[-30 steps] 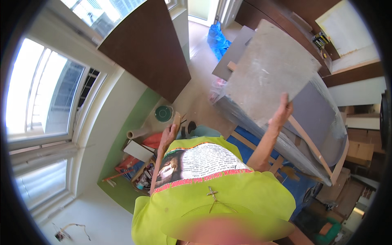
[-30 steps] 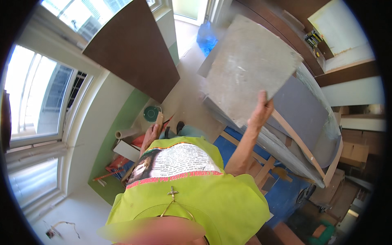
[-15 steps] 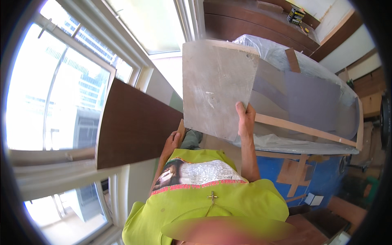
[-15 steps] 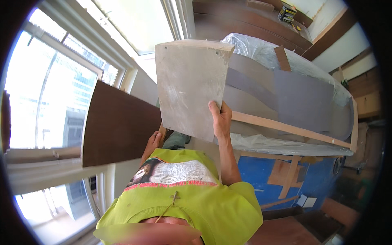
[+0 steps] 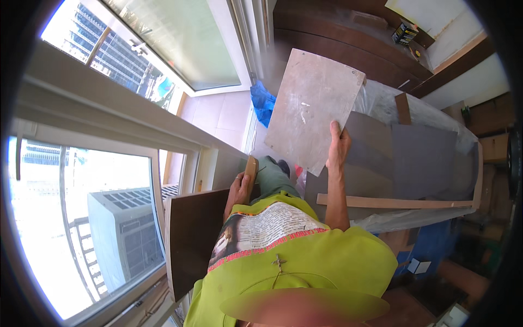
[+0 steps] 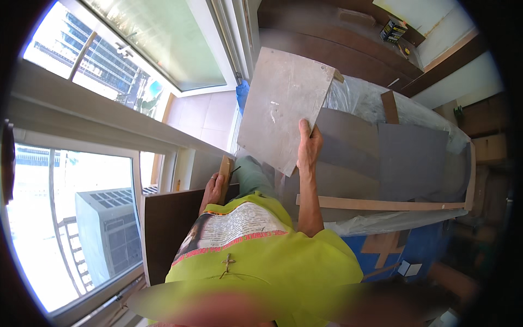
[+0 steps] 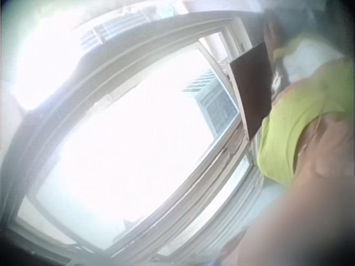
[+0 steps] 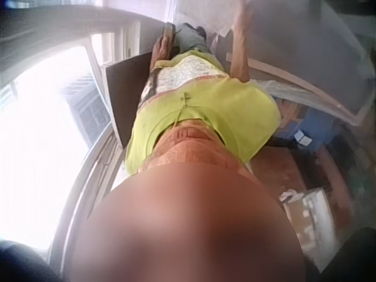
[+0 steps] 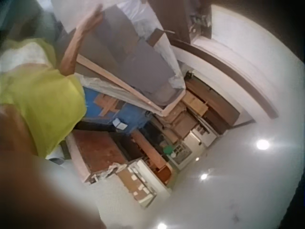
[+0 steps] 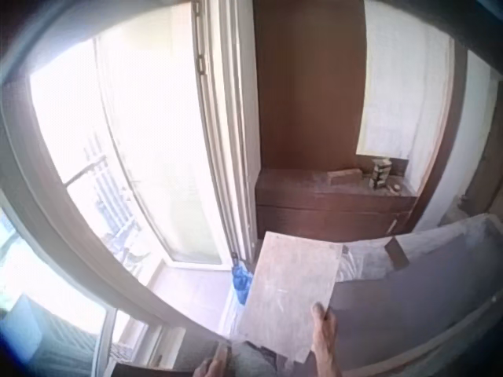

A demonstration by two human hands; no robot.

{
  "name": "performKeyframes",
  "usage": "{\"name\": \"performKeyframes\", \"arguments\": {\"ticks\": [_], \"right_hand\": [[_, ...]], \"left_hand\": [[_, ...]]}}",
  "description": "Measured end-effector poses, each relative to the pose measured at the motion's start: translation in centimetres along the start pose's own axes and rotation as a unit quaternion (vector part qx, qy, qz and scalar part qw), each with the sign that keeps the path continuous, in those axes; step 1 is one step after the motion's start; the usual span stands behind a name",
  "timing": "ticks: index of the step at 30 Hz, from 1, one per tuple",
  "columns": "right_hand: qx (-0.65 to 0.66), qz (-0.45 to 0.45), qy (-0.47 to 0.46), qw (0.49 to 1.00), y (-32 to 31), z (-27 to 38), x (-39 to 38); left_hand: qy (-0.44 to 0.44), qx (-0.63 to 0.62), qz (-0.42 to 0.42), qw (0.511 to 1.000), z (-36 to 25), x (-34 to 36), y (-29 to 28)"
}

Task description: The person moves around a room under renovation, picks up a wooden block, and uses it to press a wooden panel onto a wall. They repeatedly rub the panel with the block to secure it in place.

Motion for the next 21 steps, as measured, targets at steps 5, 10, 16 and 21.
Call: {"name": "performKeyframes", "arguments": {"ticks": [5,10,16,21], "right_hand": [[-0.092,-0.008,0.030,0.995,4.8,-4.3,7.0],[-0.118,0.017,0.143,0.982,9.3,-9.3,16.3],[-0.090,-0.021,0.180,0.979,13.4,-13.7,26.0],[-0.115,-0.101,0.155,0.976,13.9,-14.8,32.0]], "left_hand": [[-0.032,0.042,0.018,0.998,-1.0,7.0,-0.9],[-0.045,0.006,0.032,0.998,-2.5,17.1,0.9],[-0.110,0.024,0.014,0.994,-8.9,30.8,2.4],[-0.120,-0.004,0.013,0.993,-15.0,40.1,3.6]]}}
Point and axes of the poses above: each hand's wrist, its own x-axis towards the middle knuckle, its own y-axis out of the palm, z = x × y, the point moved 1 cm from there along x, towards the middle knuckle, and after that the axes turned 3 degrees about -z, right-handed, at the moved point
